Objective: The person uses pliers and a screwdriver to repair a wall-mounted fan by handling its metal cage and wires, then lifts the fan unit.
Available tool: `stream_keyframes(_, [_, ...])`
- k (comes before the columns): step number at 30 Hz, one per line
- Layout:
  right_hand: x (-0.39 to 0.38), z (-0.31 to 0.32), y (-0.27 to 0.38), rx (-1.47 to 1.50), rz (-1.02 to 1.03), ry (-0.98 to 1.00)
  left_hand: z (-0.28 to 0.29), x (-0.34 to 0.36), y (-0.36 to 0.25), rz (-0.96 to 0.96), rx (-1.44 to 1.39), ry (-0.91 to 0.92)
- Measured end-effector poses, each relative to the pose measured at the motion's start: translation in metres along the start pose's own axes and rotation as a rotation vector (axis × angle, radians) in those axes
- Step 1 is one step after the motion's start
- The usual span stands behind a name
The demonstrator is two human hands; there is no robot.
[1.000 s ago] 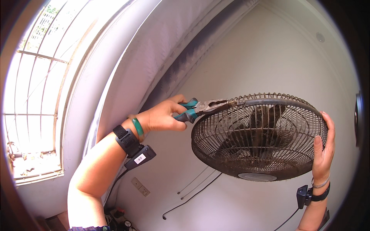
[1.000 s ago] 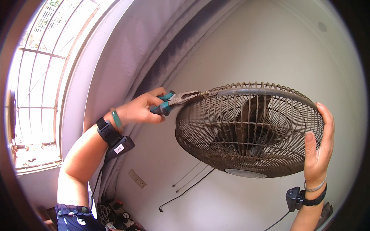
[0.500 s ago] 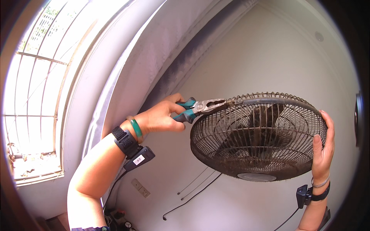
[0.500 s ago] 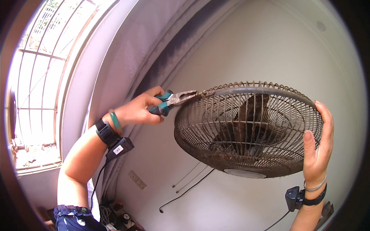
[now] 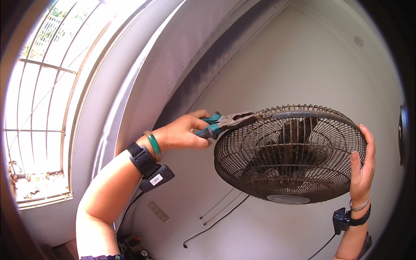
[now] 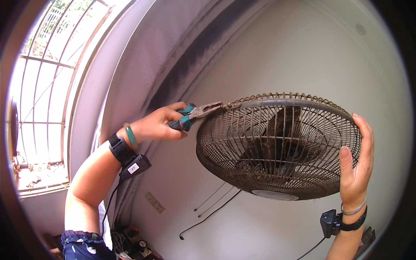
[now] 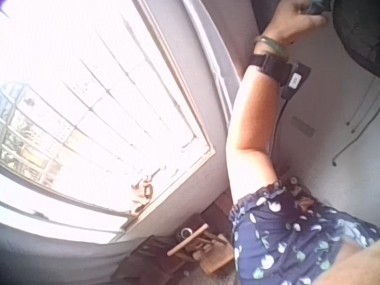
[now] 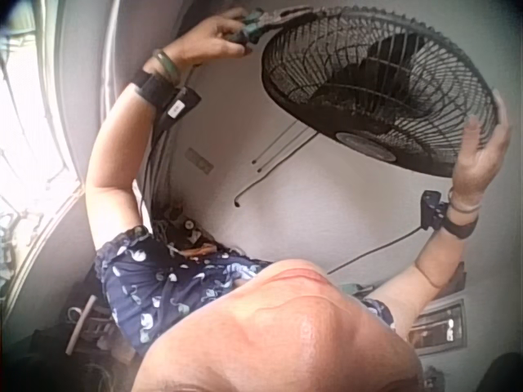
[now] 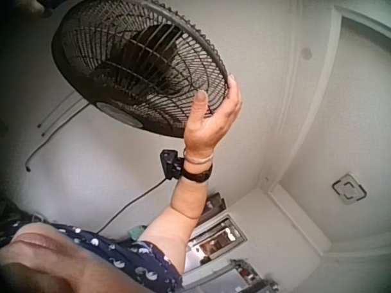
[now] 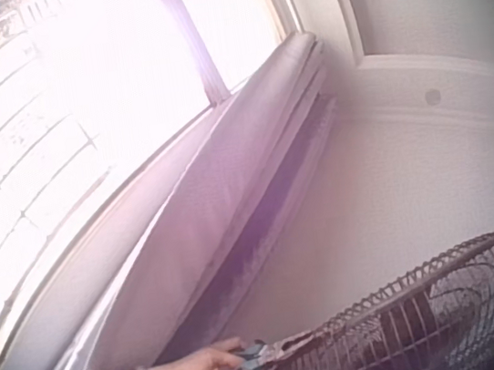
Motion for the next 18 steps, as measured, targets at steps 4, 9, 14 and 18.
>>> stream_keyframes(4, [-0.001, 0.000, -0.002, -0.002, -0.009, 0.002, -0.001, -0.004, 0.000, -0.060, -0.038, -0.078])
stream_keyframes(9, [0.000, 0.000, -0.001, -0.009, 0.008, 0.003, 0.011, -0.014, -0.002, -0.233, 0.068, -0.308])
stream_keyframes(14, [-0.001, 0.000, -0.002, 0.006, 0.011, -0.009, 0.015, -0.012, -0.001, -0.161, -0.005, -0.361])
stream_keyframes(18, [-0.001, -0.001, -0.002, -0.032, 0.014, 0.008, 0.012, -0.009, -0.005, -0.148, -0.044, -0.343])
Point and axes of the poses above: each hand's wrist, its own x-axis towards the middle knuckle, its own z-axis out of the back of the hand, y = z × x, the point moved 9 cm from there along x, towards the middle knuckle, and after that the axes turned 3 degrees about z, right-handed, at the moved point
